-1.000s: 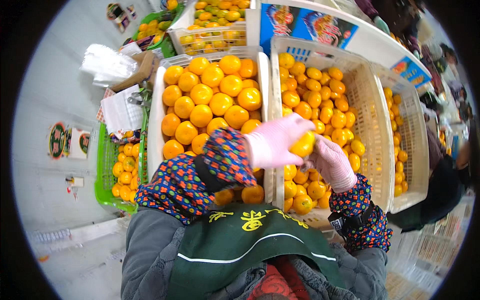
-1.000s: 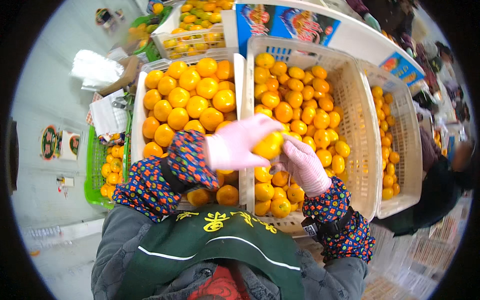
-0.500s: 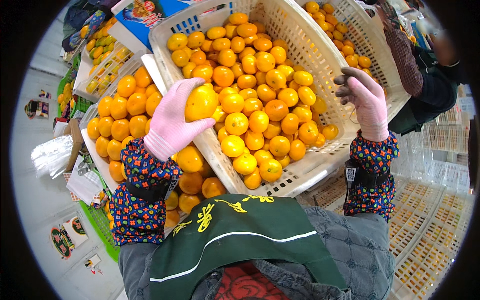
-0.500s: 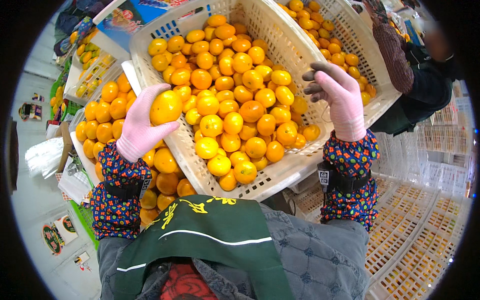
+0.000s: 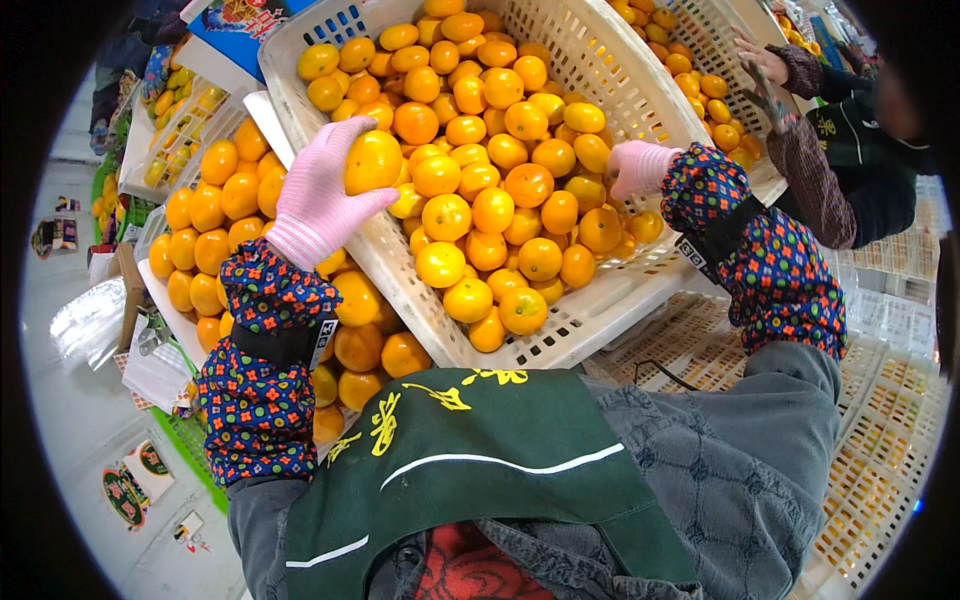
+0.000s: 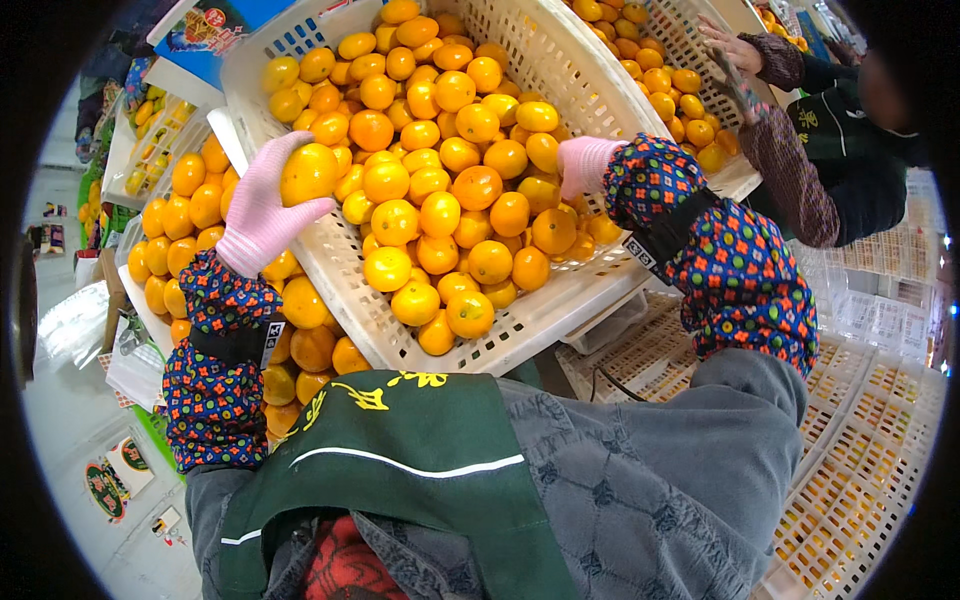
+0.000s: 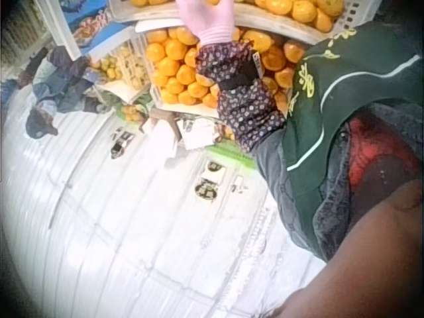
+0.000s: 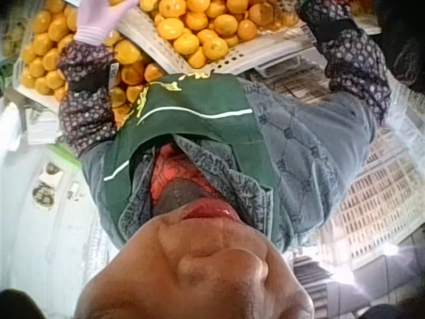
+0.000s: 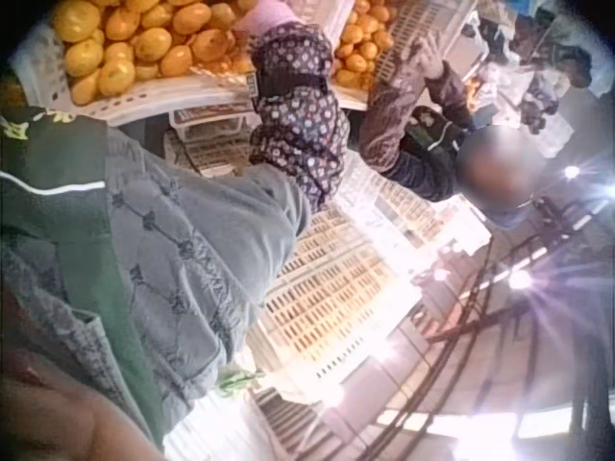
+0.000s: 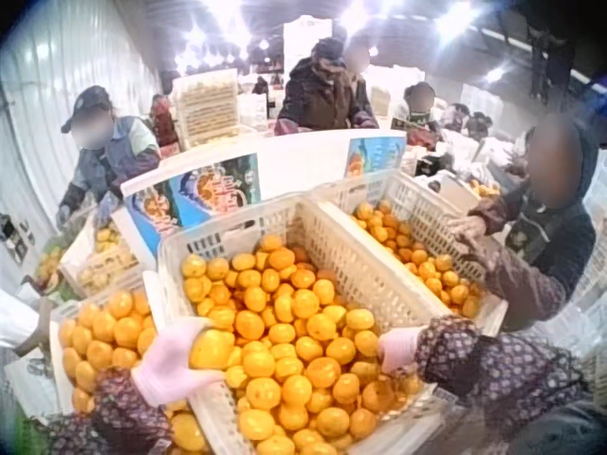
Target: The person selects oranges from a crate, applies small round stickers to each orange, then places the labeled oranges into a branded box. The person also handles sticker sheets and packaging materials during the process.
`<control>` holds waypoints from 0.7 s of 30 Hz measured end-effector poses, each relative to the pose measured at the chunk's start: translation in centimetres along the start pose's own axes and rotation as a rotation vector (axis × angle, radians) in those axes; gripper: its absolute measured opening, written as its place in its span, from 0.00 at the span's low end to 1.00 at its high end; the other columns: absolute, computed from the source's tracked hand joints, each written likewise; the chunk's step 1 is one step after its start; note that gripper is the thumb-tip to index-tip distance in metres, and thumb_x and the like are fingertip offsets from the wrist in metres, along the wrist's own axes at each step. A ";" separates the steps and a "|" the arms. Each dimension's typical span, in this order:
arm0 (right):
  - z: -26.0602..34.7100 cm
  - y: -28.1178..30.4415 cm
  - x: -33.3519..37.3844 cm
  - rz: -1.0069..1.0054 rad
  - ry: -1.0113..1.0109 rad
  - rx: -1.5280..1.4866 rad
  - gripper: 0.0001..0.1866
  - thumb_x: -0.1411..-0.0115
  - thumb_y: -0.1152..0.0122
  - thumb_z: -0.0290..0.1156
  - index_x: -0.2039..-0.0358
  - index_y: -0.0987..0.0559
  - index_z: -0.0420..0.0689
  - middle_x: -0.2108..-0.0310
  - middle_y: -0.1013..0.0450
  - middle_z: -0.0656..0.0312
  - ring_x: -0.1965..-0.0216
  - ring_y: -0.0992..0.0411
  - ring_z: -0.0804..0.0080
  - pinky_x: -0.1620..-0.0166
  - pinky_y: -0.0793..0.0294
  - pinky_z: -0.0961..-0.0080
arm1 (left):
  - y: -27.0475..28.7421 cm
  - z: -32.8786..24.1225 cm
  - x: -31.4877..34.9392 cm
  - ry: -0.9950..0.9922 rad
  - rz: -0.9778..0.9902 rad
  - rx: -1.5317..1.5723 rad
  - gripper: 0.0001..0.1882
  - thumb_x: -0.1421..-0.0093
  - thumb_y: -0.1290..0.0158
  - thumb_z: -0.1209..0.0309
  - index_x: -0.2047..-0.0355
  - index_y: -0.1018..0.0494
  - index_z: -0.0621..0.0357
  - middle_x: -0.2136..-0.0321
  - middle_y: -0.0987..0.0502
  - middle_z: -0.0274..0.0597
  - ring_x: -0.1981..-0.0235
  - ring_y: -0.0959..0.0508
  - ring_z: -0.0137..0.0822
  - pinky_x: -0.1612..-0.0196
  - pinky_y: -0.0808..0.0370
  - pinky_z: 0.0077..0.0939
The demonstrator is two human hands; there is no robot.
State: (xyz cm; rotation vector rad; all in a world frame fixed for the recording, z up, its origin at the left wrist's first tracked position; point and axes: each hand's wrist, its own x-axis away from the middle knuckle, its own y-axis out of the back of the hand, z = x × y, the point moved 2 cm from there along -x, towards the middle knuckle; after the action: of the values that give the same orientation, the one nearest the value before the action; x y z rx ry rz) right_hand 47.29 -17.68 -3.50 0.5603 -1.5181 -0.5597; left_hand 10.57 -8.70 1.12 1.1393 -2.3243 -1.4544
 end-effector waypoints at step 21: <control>5.3 5.8 -2.8 -0.351 0.361 -0.252 0.20 0.48 0.37 0.43 0.60 0.18 0.41 0.65 0.21 0.46 0.60 0.22 0.50 0.54 0.23 0.63 | -1.6 -1.7 0.8 0.010 0.289 -0.220 0.36 0.57 0.33 0.52 0.50 0.29 0.56 0.57 0.23 0.49 0.50 0.24 0.49 0.37 0.37 0.42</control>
State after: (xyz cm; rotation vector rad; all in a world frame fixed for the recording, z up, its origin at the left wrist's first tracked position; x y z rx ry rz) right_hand 41.97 -11.40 -1.92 0.6940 -0.9954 -0.8559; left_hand 11.71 -10.81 0.48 0.7179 -2.1471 -1.5394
